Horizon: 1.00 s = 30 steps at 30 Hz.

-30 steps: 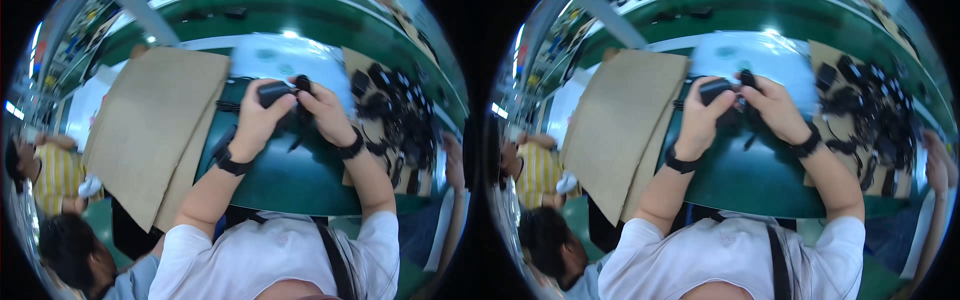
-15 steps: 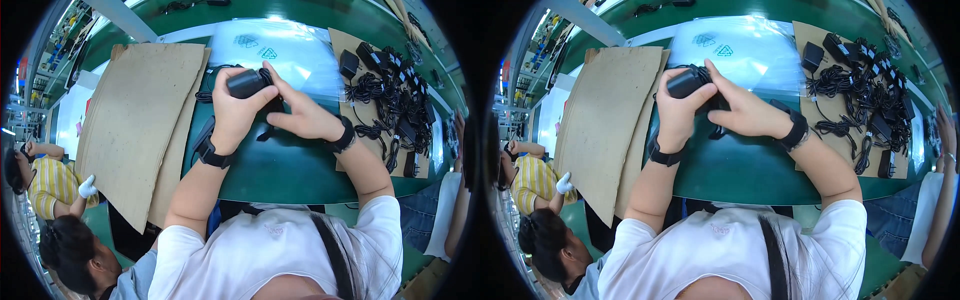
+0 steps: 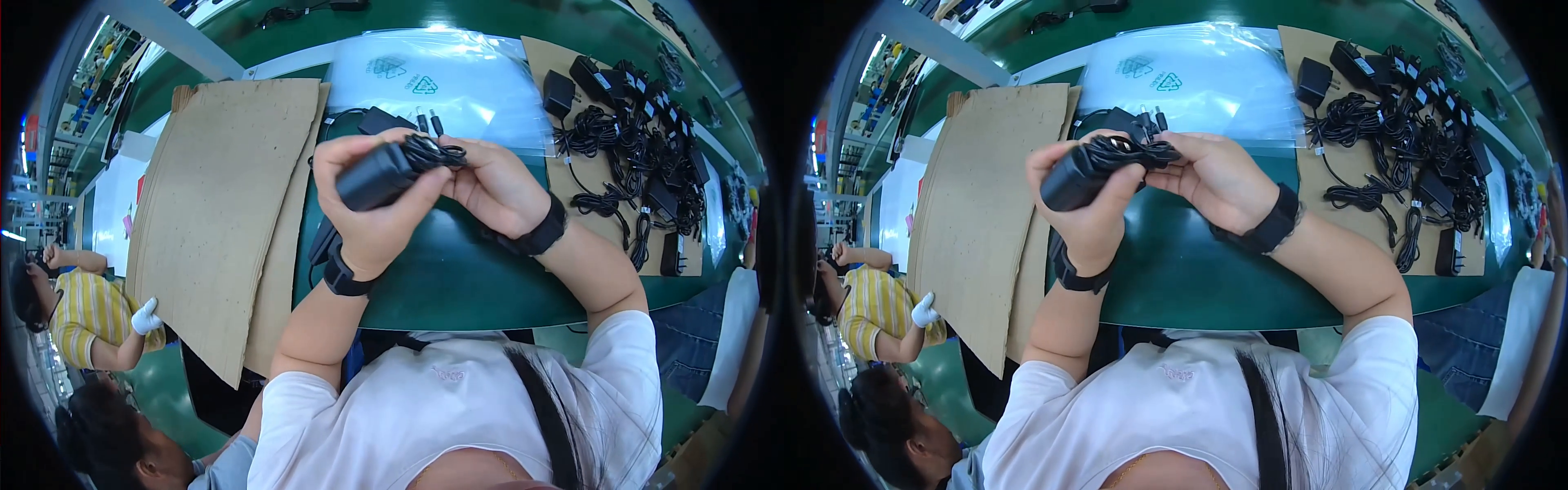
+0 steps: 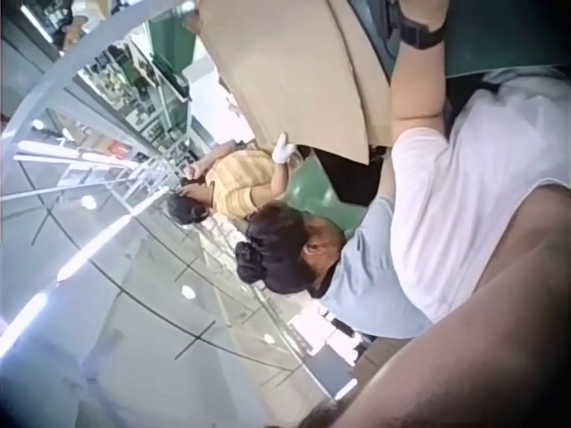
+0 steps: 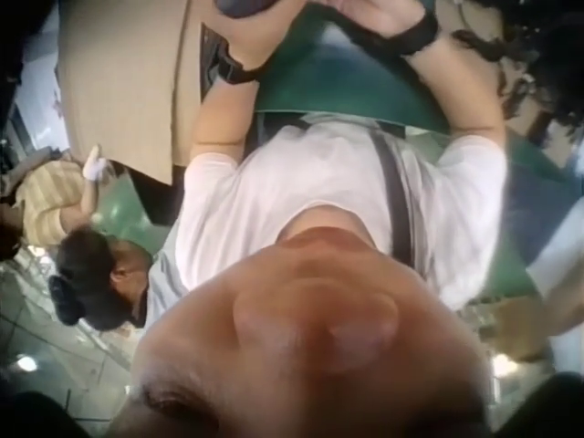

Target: The person packages power adapters by hand, picking up an adapter and its cord, wrapping the cord around the adapter, and sliding them into a plastic bag. This process is repeated multiple times, occasionally moving a cardboard sheet to reach more items.

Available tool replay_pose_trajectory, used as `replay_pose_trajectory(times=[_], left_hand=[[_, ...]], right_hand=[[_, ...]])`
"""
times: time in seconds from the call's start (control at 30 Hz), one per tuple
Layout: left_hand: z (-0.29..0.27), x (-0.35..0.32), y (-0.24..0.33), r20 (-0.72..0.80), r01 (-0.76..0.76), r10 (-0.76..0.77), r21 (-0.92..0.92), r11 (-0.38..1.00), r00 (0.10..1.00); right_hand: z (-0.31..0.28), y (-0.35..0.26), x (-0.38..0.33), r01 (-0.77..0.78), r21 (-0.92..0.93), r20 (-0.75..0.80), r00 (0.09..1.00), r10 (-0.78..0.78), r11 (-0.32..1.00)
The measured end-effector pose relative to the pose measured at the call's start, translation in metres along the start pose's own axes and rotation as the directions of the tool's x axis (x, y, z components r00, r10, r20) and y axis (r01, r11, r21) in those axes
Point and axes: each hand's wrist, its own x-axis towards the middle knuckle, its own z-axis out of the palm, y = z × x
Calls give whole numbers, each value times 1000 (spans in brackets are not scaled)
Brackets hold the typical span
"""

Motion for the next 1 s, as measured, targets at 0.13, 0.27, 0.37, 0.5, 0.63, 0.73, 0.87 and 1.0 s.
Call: replay_pose_trajectory(times=[0.13,0.27,0.37,0.5,0.63,0.73,0.87,1.0], left_hand=[[-2,6,5,-98,390,-424,-252,886,900],[-2,9,-1,-101,438,-486,-304,846,868],[2,6,-2,-108,463,-503,-264,846,857],[11,0,-2,-95,486,-539,-323,812,837],[12,0,-10,41,547,-596,-453,704,802],[19,9,-2,106,543,-571,-487,684,814],[32,41,-21,263,454,-372,-448,770,890],[48,32,-67,481,-257,-223,740,622,848]], right_hand=[[-1,2,-2,214,-275,8,975,-221,937],[1,14,-2,382,-402,89,921,-379,832],[5,16,-9,422,-350,126,906,-404,836],[6,29,-7,559,-765,315,758,-571,319],[5,21,-9,566,-819,400,682,-613,95],[9,6,-11,599,-800,469,596,-652,-28],[21,-48,-28,551,-834,323,486,-812,-1],[44,-85,-51,714,-663,107,390,-915,226]])
